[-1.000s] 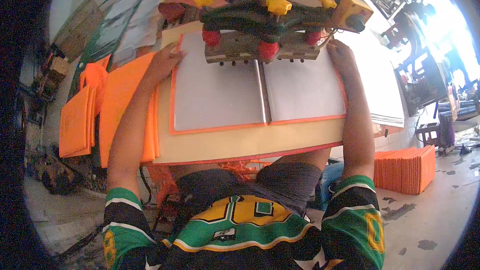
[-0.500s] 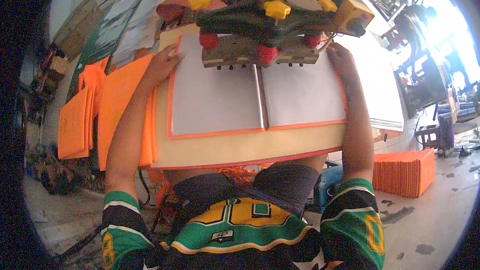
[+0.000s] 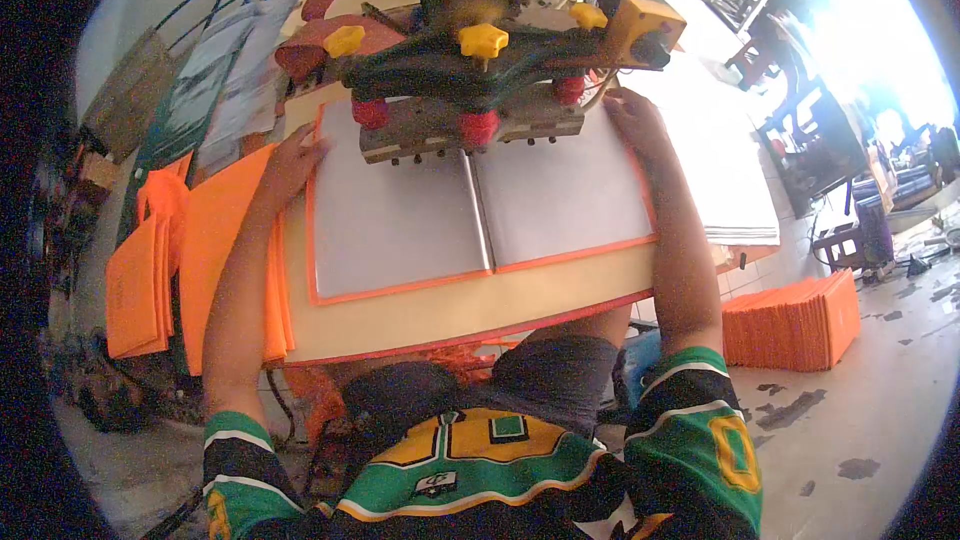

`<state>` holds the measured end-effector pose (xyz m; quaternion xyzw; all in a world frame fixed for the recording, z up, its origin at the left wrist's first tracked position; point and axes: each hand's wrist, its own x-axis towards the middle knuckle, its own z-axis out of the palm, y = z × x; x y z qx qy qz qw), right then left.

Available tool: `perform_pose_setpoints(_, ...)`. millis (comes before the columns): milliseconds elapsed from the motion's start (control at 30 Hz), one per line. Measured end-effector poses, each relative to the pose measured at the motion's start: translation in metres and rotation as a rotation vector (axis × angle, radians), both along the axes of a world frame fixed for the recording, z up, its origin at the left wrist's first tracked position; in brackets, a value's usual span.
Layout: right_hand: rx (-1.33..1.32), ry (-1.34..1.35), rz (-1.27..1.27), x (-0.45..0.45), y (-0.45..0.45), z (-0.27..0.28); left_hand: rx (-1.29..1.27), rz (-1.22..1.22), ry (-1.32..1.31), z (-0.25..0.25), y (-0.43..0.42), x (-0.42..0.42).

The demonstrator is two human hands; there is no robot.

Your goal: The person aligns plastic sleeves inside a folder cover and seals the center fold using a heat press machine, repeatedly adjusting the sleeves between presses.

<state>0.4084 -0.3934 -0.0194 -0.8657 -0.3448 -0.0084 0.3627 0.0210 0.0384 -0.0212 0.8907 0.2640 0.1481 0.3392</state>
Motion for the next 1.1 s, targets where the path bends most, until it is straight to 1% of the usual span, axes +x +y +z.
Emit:
perform_pose_setpoints(100,-0.003,0.003,0.016,0.001,0.0,-0.001,0.015,0.007,0.052,0.005,0.0,0.002)
perform_pose_setpoints(200,0.071,0.046,0.025,0.002,-0.001,-0.002,0.0,0.022,0.086,0.006,-0.003,0.002)
perform_pose_setpoints(267,0.012,-0.049,0.026,0.009,0.0,-0.007,0.004,0.019,0.044,0.012,-0.009,0.0)
perform_pose_setpoints(333,0.016,-0.053,0.035,0.002,0.0,0.0,0.015,0.022,0.06,0.018,-0.012,0.0)
perform_pose_setpoints(400,0.01,-0.053,0.049,-0.001,-0.004,-0.001,0.014,0.029,0.081,0.015,-0.014,0.0)
perform_pose_setpoints(467,0.003,-0.143,0.05,0.003,-0.001,-0.004,0.001,0.01,0.02,0.011,-0.01,-0.002)
perform_pose_setpoints(600,-0.033,-0.099,0.021,0.0,-0.001,-0.003,-0.046,-0.021,-0.008,0.012,-0.009,-0.005)
perform_pose_setpoints(700,-0.01,-0.04,0.013,0.004,0.0,-0.004,0.005,-0.026,0.001,0.008,-0.006,-0.003)
perform_pose_setpoints(767,-0.017,-0.058,0.024,0.003,0.0,-0.005,-0.086,-0.03,-0.02,0.008,-0.006,-0.003)
perform_pose_setpoints(900,-0.017,-0.11,0.034,0.01,0.0,-0.008,-0.001,0.0,-0.001,0.008,-0.004,-0.001)
perform_pose_setpoints(967,-0.016,-0.115,0.029,0.005,0.0,-0.007,0.031,-0.037,-0.009,0.007,-0.004,-0.002)
perform_pose_setpoints(1033,0.014,0.038,-0.001,0.0,0.0,-0.003,0.015,-0.033,0.0,0.002,0.002,0.0)
perform_pose_setpoints(1100,0.0,0.013,0.011,0.004,0.001,-0.004,0.002,-0.03,0.002,0.001,0.001,-0.001)
